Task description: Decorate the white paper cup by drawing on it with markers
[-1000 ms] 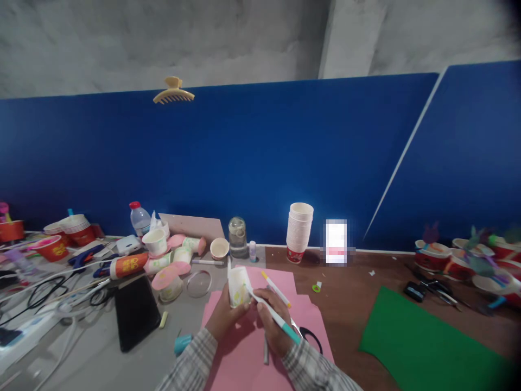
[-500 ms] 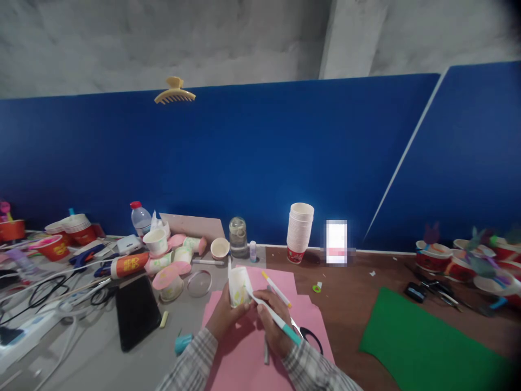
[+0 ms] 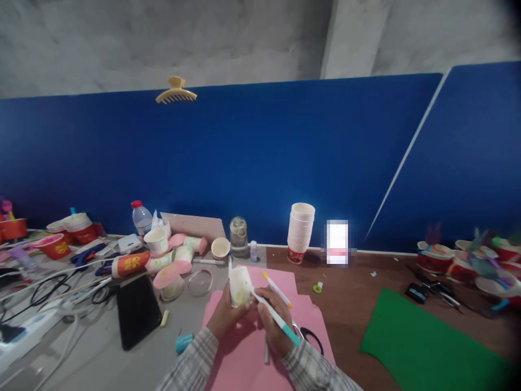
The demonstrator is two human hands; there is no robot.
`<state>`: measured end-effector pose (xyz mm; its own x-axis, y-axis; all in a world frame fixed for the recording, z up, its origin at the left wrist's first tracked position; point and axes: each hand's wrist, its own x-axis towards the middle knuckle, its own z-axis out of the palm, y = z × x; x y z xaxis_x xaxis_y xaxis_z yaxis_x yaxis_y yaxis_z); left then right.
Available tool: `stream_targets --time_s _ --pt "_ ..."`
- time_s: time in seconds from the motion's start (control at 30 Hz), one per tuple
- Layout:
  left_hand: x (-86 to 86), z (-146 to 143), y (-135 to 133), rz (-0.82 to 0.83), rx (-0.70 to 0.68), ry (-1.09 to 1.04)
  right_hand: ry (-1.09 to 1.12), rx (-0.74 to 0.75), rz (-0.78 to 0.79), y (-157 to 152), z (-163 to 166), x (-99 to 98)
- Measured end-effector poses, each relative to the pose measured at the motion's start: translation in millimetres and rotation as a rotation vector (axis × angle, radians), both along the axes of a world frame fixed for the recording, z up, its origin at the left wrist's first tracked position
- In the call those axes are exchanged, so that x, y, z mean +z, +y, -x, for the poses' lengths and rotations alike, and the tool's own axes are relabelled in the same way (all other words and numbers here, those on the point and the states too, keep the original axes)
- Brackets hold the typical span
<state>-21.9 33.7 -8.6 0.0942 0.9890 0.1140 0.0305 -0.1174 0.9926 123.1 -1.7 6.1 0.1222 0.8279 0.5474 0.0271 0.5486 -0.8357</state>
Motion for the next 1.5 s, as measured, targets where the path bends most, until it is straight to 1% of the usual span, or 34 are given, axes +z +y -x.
stream_targets --time_s 0.13,0.37,0.57,0.67,0.8,1.0,1.2,1.37,1.5 --pt "1.0 -0.7 -0.5 0.011 -0.008 0.021 -0.043 0.005 -0.037 0.0 -0.4 1.8" --pt "2.8 -0.7 -0.6 0.007 0.003 0.036 -0.090 0.010 -0.026 -0.5 -1.1 5.3" --pt "0.6 0.6 0.5 0.000 0.004 0.039 -0.115 -0.055 -0.042 0.6 -1.0 0.0" --pt "2.6 -0.1 -0.1 0.006 0.007 0.042 -0.109 -0.052 -0.038 0.3 -1.1 -0.7" --pt "5.3 -1.8 -1.2 0.026 0.002 0.032 -0.096 -0.027 -0.036 -0.2 -0.6 3.3" --pt "3.4 -1.2 -0.7 0.019 -0.002 0.029 -0.091 0.012 -0.029 -0.3 -1.6 4.1" --pt "1.7 -0.1 1.0 -0.002 0.006 0.041 -0.088 -0.023 -0.021 -0.4 -2.5 -1.1" --pt "1.3 -0.7 0.1 0.002 0.015 0.041 -0.059 -0.036 -0.018 -0.8 -0.5 2.2" --pt "3.0 -1.4 -1.0 0.009 0.010 0.045 -0.069 -0.008 -0.020 -0.6 -0.8 3.0"
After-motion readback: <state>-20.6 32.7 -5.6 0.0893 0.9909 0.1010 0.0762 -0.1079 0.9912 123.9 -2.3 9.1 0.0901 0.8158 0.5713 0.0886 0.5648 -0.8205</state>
